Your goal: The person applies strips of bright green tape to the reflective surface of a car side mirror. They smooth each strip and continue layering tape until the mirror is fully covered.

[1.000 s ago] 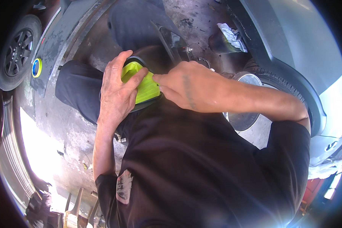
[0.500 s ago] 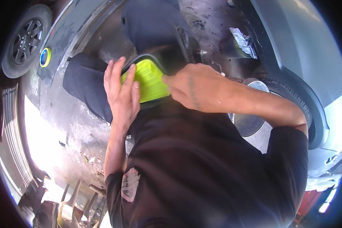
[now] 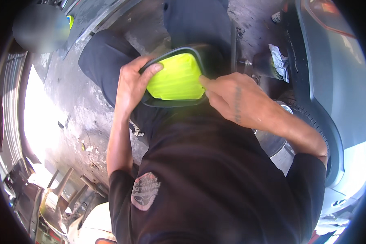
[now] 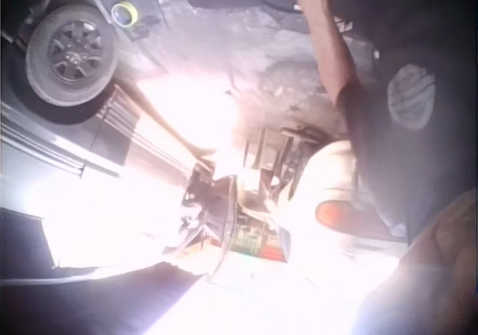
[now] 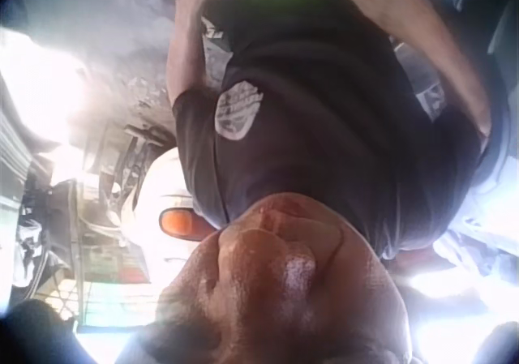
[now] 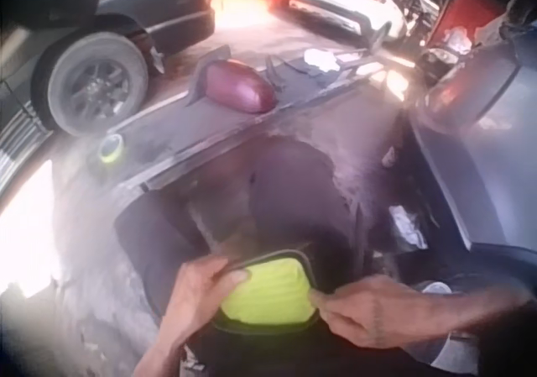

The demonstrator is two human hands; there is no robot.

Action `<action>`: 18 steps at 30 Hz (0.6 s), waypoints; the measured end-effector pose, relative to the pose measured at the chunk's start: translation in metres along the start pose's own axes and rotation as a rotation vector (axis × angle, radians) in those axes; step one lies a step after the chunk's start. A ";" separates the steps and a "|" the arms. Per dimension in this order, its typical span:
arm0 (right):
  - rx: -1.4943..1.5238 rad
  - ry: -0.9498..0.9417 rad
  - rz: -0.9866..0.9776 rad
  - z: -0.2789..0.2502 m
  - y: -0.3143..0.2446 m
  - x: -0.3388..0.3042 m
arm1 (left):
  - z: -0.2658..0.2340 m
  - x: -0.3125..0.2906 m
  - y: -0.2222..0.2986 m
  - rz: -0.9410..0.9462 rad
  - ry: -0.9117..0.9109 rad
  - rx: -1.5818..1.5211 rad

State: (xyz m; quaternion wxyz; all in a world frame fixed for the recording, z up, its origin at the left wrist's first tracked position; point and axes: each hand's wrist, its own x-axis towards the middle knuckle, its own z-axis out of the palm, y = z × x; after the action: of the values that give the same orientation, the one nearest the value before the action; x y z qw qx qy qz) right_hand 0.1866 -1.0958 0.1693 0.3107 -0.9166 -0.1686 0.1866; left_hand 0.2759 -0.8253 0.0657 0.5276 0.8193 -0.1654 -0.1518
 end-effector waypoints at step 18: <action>-0.072 0.002 0.030 0.002 -0.002 -0.002 | 0.024 0.043 0.040 0.130 -0.262 0.136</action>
State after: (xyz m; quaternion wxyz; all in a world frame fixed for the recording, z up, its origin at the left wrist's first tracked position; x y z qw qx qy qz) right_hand 0.1834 -1.0943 0.1692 0.2749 -0.9298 -0.1609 0.1844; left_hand 0.2997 -0.8790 0.0894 0.4538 0.8137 -0.2955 -0.2113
